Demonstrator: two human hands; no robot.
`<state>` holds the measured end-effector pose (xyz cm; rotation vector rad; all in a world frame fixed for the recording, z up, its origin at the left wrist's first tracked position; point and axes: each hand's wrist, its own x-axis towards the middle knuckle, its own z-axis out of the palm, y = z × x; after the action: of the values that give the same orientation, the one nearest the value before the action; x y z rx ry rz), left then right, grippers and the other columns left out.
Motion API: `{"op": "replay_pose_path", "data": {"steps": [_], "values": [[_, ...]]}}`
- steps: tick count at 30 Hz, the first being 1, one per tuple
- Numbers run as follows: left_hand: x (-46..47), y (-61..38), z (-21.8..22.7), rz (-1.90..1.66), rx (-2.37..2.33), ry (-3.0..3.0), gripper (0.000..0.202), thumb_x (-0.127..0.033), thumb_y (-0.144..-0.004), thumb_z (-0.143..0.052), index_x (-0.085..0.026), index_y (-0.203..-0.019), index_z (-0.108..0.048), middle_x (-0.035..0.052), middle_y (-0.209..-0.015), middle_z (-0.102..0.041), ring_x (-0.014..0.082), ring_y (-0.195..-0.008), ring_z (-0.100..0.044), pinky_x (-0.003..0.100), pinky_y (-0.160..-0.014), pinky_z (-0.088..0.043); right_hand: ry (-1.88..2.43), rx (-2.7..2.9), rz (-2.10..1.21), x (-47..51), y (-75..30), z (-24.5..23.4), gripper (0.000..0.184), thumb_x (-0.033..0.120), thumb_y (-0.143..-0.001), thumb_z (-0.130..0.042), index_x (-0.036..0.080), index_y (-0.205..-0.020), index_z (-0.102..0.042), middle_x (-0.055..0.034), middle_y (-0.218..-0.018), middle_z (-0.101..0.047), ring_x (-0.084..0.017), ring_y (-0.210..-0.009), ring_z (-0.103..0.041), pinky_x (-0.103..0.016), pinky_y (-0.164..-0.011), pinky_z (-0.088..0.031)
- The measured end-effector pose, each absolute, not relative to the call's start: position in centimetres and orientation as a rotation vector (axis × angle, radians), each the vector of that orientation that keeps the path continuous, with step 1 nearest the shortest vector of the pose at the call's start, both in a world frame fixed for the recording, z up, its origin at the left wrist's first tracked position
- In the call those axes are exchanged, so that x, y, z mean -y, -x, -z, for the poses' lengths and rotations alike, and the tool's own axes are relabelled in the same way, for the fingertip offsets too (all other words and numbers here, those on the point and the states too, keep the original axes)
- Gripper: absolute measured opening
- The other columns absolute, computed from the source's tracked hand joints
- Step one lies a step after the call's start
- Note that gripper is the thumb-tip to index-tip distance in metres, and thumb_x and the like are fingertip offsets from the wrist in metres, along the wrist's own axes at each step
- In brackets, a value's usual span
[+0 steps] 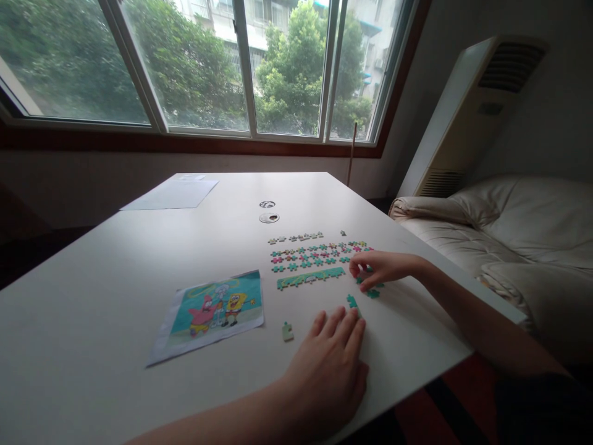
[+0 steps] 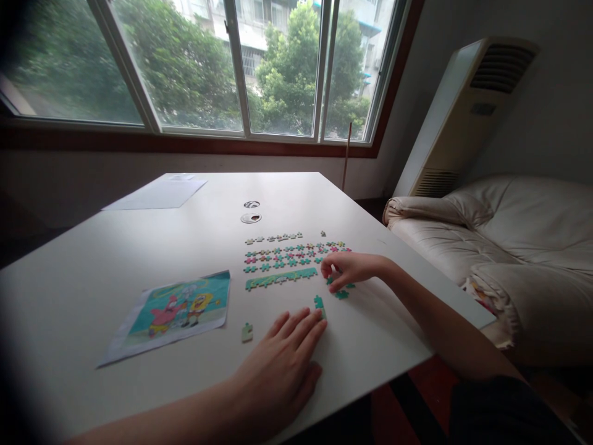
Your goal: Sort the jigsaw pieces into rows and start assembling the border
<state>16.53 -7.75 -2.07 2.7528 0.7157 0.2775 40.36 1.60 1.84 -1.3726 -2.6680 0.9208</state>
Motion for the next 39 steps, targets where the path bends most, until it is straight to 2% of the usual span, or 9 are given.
{"op": "replay_pose_path", "data": {"steps": [7, 13, 16, 20, 33, 39], "values": [[7.7, -16.6, 2.0, -0.268, -0.714, -2.760, 0.049, -0.036, -0.090, -0.031, -0.015, -0.134, -0.030, 0.0099, -0.141, -0.029, 0.0288, -0.127, -0.024, 0.047, -0.103, -0.021, 1.207, 2.584, -0.947, -1.6, -40.1, -1.9, 0.022, 0.032, -0.078, -0.055, 0.014, -0.090, -0.061, -0.0038, -0.085, -0.061, -0.012, -0.077, -0.054, -0.023, -0.071, -0.042], [7.6, -16.6, 2.1, -0.273, -0.711, -2.757, 0.049, -0.036, -0.090, -0.030, -0.015, -0.133, -0.032, 0.0094, -0.140, -0.031, 0.0293, -0.126, -0.026, 0.048, -0.103, -0.022, 1.243, 2.403, -1.241, -1.3, -39.0, -1.5, 0.035, 0.039, -0.073, -0.061, 0.012, -0.095, -0.063, -0.0032, -0.073, -0.063, -0.011, -0.065, -0.056, -0.020, -0.057, -0.044], [7.6, -16.6, 2.1, -0.273, -0.713, -2.757, 0.049, -0.037, -0.089, -0.030, -0.015, -0.133, -0.032, 0.0096, -0.140, -0.031, 0.0297, -0.126, -0.026, 0.048, -0.102, -0.022, 1.237, 2.309, -1.319, -1.3, -38.8, -1.0, 0.035, 0.039, -0.070, -0.064, 0.012, -0.092, -0.063, -0.0048, -0.078, -0.065, -0.012, -0.068, -0.059, -0.021, -0.060, -0.046], [7.6, -16.6, 2.1, -0.271, -0.712, -2.756, 0.049, -0.036, -0.089, -0.030, -0.015, -0.133, -0.032, 0.0101, -0.140, -0.031, 0.0301, -0.126, -0.026, 0.048, -0.102, -0.022, 1.234, 2.357, -1.267, -1.4, -38.7, -0.6, 0.035, 0.041, -0.071, -0.063, 0.012, -0.091, -0.065, -0.0060, -0.080, -0.066, -0.014, -0.073, -0.059, -0.022, -0.063, -0.046], [7.7, -16.5, 2.0, -0.289, -0.707, -2.757, 0.048, -0.036, -0.089, -0.030, -0.015, -0.133, -0.032, 0.0098, -0.140, -0.031, 0.0306, -0.126, -0.027, 0.049, -0.102, -0.022, 1.237, 2.516, -1.007, -1.0, -38.0, -1.0, 0.031, 0.039, -0.075, -0.059, 0.013, -0.088, -0.066, -0.0040, -0.075, -0.066, -0.009, -0.063, -0.054, -0.018, -0.055, -0.040], [7.7, -16.5, 2.1, -0.292, -0.702, -2.767, 0.049, -0.037, -0.089, -0.029, -0.015, -0.132, -0.032, 0.0096, -0.140, -0.031, 0.0306, -0.125, -0.028, 0.049, -0.102, -0.023, 1.202, 2.603, -0.775, -1.0, -37.8, -0.8, 0.025, 0.037, -0.072, -0.062, 0.015, -0.081, -0.066, -0.0025, -0.074, -0.061, -0.011, -0.067, -0.053, -0.020, -0.061, -0.041]]}}
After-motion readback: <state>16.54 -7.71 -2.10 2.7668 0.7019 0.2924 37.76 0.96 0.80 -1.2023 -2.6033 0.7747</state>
